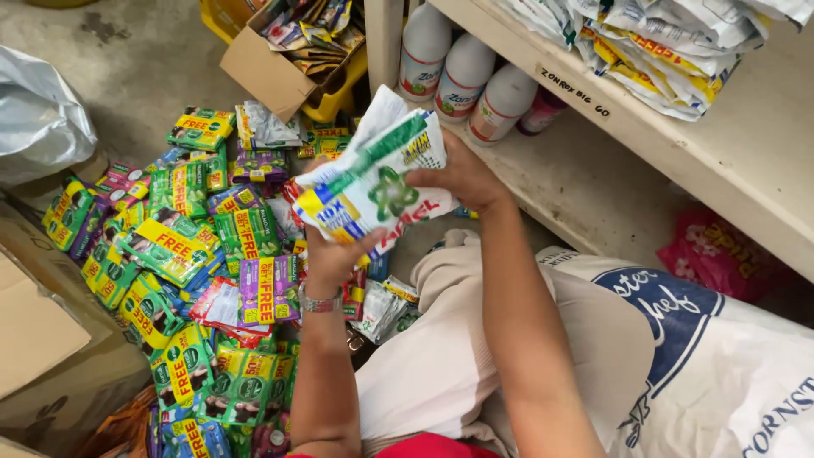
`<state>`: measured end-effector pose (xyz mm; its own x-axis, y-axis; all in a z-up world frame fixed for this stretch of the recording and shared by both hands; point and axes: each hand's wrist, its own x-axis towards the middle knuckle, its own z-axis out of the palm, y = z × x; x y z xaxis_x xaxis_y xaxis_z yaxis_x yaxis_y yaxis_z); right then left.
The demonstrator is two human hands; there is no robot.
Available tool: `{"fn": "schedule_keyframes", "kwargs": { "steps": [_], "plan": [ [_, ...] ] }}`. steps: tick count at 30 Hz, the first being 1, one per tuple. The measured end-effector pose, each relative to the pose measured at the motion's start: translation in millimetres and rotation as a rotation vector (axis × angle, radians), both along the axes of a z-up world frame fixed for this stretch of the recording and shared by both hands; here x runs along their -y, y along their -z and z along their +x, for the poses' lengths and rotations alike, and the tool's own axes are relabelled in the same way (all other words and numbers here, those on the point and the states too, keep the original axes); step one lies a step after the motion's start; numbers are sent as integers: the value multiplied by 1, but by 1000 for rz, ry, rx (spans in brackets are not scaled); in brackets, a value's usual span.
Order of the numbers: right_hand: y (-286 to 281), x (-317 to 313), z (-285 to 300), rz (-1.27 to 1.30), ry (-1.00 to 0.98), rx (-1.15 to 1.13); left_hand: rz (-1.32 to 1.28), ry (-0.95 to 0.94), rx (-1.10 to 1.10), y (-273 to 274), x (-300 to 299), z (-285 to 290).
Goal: Organizing and restocking various detergent and cleaning product packets on shelves and sorting them from the floor.
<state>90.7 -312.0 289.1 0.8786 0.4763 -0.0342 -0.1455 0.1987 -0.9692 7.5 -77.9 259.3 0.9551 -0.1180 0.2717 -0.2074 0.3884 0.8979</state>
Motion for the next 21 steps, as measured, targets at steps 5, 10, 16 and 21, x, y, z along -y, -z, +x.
{"fn": "schedule_keyframes", "kwargs": {
  "steps": [5, 10, 16, 21],
  "plan": [
    [-13, -14, -10, -32, 221, 64, -18, -201, 7, 9, 12, 4],
    [-20, -14, -13, -38, 287, 213, 102, -272, -37, 33, 17, 3],
    [10, -7, 10, -150, 334, 75, -48, -231, -24, 74, 21, 15],
    [36, -20, 36, 112, 160, -414, -702, 12, -412, 33, 21, 12]
  ]
}}
